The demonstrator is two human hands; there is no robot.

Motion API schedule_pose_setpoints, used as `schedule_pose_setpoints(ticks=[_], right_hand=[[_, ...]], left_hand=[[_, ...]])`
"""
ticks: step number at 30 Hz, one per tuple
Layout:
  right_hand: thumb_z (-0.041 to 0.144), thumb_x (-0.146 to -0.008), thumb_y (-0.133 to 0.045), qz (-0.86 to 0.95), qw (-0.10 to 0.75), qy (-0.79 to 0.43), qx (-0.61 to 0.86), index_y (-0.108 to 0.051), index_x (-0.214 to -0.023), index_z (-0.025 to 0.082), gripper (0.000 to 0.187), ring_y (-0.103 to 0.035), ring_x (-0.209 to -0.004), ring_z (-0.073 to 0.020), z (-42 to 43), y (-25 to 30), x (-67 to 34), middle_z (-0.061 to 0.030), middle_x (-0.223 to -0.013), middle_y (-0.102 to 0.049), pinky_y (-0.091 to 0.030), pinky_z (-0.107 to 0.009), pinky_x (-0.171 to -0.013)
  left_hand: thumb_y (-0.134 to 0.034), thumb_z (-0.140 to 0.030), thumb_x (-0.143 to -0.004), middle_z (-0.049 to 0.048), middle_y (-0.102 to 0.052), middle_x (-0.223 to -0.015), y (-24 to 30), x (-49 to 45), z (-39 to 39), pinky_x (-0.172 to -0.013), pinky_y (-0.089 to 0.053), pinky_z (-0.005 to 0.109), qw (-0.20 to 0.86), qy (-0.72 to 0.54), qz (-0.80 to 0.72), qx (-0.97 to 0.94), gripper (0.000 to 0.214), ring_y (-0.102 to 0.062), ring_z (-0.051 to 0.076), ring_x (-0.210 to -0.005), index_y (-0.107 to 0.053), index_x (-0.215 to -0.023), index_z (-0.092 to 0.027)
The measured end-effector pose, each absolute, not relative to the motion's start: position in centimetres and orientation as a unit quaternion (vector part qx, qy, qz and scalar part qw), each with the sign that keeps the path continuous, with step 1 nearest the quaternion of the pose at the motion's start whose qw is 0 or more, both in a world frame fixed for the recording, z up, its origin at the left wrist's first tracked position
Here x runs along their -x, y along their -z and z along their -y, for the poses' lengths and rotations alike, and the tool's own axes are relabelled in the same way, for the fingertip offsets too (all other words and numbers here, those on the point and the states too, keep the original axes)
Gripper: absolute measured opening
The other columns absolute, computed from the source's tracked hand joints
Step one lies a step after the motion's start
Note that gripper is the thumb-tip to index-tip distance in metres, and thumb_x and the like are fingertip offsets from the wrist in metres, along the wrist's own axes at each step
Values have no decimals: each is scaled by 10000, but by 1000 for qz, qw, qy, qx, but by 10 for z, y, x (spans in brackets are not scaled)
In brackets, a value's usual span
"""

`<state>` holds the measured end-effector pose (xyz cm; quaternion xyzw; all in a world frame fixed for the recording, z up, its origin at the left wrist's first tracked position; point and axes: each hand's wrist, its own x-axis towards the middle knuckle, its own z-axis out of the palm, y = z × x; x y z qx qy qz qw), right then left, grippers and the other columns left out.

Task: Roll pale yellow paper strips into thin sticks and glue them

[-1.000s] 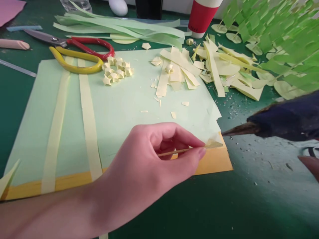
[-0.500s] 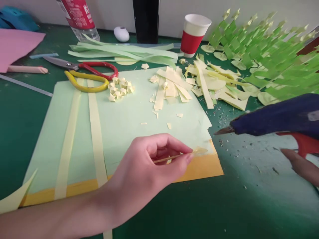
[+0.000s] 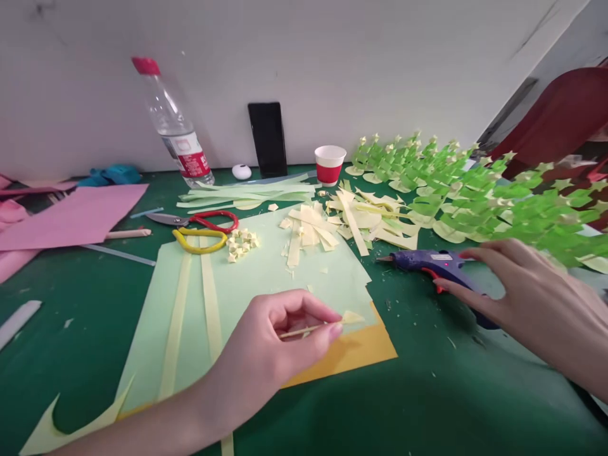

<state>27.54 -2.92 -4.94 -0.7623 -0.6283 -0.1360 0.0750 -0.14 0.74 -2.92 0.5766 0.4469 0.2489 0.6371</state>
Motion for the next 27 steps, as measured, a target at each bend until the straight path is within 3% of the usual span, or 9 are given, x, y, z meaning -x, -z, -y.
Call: schedule_pose_setpoints(ticks=[2,4,6,9,12,18,27], right_hand=[[851,-732,-64,659,149,117,728,-640,-854,227,858,-601,-819,-269,32,37,-267,-118,-982,-617,-488,-383,-645],[804,-783,-220,701,209,35,681,-658,-777,284,680,-586,-758,-199,33,22,-253,-43,-907,-628,-477,-307,-619],[636,-811,-484,723,263,-211,604,-647,-710,263,419,-526,-655,-157,31,5,-238,-20,-762,-598,-416,-258,-555],[432,-775,-627,673,207,-469,533,-631,-703,219,225,-428,-602,-109,21,-17,-219,9,-690,-542,-321,-225,-527],[352,-767,-635,636,150,-596,467,-641,-725,180,176,-426,-612,-88,10,-28,-210,18,-668,-528,-304,-214,-547],[248,-760,-641,555,148,-713,402,-645,-728,151,102,-395,-595,-58,0,-22,-210,43,-648,-492,-333,-197,-605],[251,-715,-649,548,124,-730,389,-602,-647,147,133,-319,-531,-52,-3,-17,-209,70,-562,-408,-325,-206,-575]], left_hand=[[-660,-214,-726,-61,-649,-628,15,2,-9,-547,-458,109,605,-214,-425,-639,93,-571,71,-580,-671,-634,-229],[-655,-208,-728,-56,-657,-634,0,1,-12,-534,-458,116,568,-180,-399,-697,99,-572,76,-575,-681,-633,-224],[-638,-195,-743,-50,-648,-612,-14,-2,-15,-477,-425,113,522,-164,-346,-762,114,-550,75,-548,-686,-641,-213],[-621,-168,-765,-50,-624,-577,-29,-6,-21,-420,-369,113,466,-158,-250,-834,116,-493,58,-489,-685,-671,-189],[-629,-183,-787,-48,-620,-585,-35,-7,-26,-417,-357,127,432,-173,-207,-861,101,-467,49,-467,-685,-703,-182],[-624,-115,-776,-41,-652,-641,-36,-5,-34,-461,-386,127,425,-161,-172,-874,100,-516,46,-510,-703,-738,-162],[-621,-102,-778,-28,-678,-619,-32,-8,-38,-484,-417,117,415,-164,-148,-883,125,-572,56,-519,-727,-742,-158]])
